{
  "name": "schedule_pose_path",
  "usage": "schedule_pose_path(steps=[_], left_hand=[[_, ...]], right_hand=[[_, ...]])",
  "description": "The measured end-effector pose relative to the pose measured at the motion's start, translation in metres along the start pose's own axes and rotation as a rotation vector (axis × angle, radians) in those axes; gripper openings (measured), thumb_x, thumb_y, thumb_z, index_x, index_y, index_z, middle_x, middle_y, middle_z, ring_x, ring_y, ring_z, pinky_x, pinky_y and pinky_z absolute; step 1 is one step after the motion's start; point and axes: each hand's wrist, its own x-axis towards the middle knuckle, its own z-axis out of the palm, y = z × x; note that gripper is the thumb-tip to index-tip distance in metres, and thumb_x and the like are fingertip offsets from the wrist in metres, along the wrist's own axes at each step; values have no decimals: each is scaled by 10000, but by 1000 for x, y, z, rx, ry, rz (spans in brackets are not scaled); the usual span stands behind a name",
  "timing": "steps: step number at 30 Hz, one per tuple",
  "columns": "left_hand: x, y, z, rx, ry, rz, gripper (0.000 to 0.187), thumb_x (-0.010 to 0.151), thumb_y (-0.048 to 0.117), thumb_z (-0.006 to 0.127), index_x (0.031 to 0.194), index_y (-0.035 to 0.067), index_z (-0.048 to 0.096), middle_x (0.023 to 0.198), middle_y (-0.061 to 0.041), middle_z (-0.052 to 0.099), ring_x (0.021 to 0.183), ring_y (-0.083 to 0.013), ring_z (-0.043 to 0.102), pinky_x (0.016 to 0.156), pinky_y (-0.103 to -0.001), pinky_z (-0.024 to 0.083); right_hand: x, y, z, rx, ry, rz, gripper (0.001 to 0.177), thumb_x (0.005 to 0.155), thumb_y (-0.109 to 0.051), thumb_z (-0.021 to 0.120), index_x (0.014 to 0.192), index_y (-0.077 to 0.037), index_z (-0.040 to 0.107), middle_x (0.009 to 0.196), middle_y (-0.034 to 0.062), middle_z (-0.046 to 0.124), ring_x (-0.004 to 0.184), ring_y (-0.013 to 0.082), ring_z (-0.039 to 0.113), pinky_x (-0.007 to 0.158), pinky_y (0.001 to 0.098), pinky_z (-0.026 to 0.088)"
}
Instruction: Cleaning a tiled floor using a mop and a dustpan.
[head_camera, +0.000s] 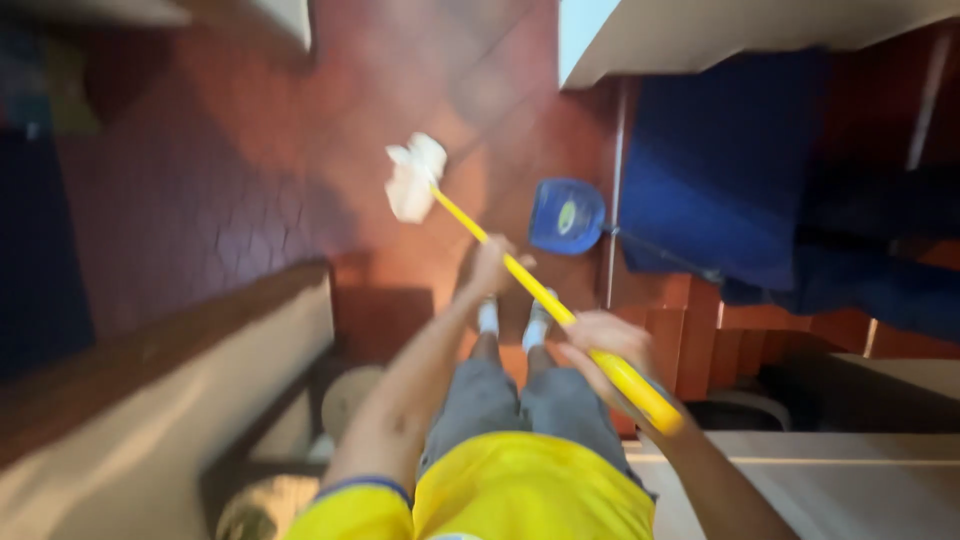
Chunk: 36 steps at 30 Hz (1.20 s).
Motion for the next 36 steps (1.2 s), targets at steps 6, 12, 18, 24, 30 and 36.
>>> schedule_pose_path(steps=[6,12,18,24,30,36], left_hand=[[-8,66,39,-14,-156,211,364,825,363,807,702,46,678,844,-157,664,905,-384,612,809,-512,519],[18,124,-17,184,-317,202,234,817,304,790,770,83,732,875,-150,672,841,-358,669,758,-507,535],[58,102,-15,67,-208,368,340,735,353,834,725,58,666,860,-116,659,910,-344,668,816,-471,543],[80,-26,77,222,-563,760,161,682,227,788,721,101,696,851,-133,653,879,-365,645,789,-463,532],[40,13,45,412,-930,707,42,689,151,704,718,136,730,760,-133,704,822,-346,705,743,-453,572],[-15,15,12,241,-916,607,176,630,139,714,794,104,767,775,-161,733,799,-363,722,747,-456,583]], right_hand=[[-36,-47,-53,-117,72,141,157,762,17,785,726,-30,639,751,80,697,882,247,761,906,372,604],[-56,-71,-56,-99,222,100,143,739,27,756,791,-21,632,847,80,726,965,265,763,946,378,598],[-63,-26,-5,-218,321,24,154,796,13,777,894,-28,665,949,98,736,1044,284,749,916,364,607],[-69,-28,34,-397,211,8,270,734,-121,873,891,-24,676,953,113,711,988,295,716,839,380,595],[-99,-50,50,-366,271,101,265,716,-149,881,835,-53,664,902,85,706,925,275,729,785,355,598],[-118,-72,54,-298,319,153,154,714,-40,823,787,-49,688,833,68,718,872,254,760,732,326,605]])
